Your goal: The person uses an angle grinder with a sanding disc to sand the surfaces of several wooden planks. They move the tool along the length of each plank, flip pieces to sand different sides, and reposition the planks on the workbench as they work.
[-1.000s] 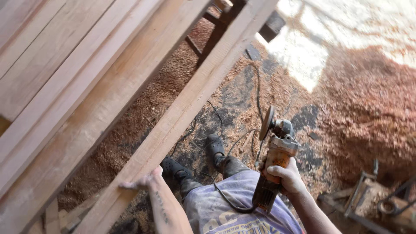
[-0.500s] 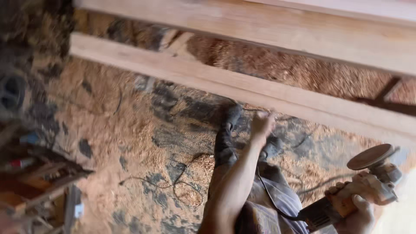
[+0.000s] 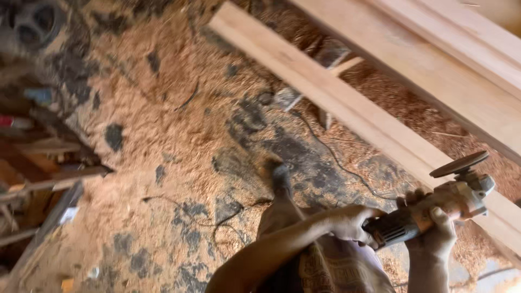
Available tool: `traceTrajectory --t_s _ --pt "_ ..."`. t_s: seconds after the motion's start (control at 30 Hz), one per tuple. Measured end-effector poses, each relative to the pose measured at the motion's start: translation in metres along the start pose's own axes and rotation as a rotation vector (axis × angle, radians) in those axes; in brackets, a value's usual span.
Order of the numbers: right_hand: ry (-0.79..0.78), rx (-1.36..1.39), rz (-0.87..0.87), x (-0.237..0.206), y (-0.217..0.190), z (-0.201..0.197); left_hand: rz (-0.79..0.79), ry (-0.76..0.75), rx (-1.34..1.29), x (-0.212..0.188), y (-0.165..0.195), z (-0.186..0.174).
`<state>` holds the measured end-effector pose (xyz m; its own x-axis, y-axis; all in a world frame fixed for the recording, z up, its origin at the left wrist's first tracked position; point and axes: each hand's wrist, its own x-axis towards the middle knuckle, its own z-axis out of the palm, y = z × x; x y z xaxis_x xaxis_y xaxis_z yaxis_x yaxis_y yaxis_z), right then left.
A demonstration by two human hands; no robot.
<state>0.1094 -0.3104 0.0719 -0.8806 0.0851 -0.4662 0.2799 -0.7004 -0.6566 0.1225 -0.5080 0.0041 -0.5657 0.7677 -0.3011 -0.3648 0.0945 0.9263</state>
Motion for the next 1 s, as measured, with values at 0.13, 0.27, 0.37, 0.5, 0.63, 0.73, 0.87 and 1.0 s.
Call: traceTrajectory --t_s 0.13,0.27,0.37,0.5,0.63,0.73,0.87,1.0 --pt "-0.070 0.118 0.031 0.030 0.049 0.067 0.076 0.064 0.003 -0.047 0.018 -0.065" --pt "-0.006 -0.023 0.057 0.059 0.081 0.127 -0.012 0.178 0.039 -0.082 0.027 -0.112" --pt "-0.138 -0.222 0.007 0.089 0.093 0.170 -0.082 0.228 0.035 -0.092 0.025 -0.152" --pt "-0.040 -0.316 0.022 0.131 0.113 0.217 0.097 0.187 0.008 -0.094 0.021 -0.222" --pt "-0.081 -0.443 -0.054 0.183 0.155 0.259 0.090 0.137 -0.006 -0.087 0.041 -0.290" --pt "-0.074 -0.622 -0.085 0.214 0.183 0.297 -0.205 0.364 0.251 -0.084 0.072 -0.322" --pt "-0.057 -0.287 0.128 0.226 0.200 0.344 -0.293 0.404 0.346 -0.105 0.092 -0.372" --pt "-0.082 -0.192 0.314 0.248 0.233 0.393 -0.261 0.327 0.326 -0.134 0.080 -0.434"
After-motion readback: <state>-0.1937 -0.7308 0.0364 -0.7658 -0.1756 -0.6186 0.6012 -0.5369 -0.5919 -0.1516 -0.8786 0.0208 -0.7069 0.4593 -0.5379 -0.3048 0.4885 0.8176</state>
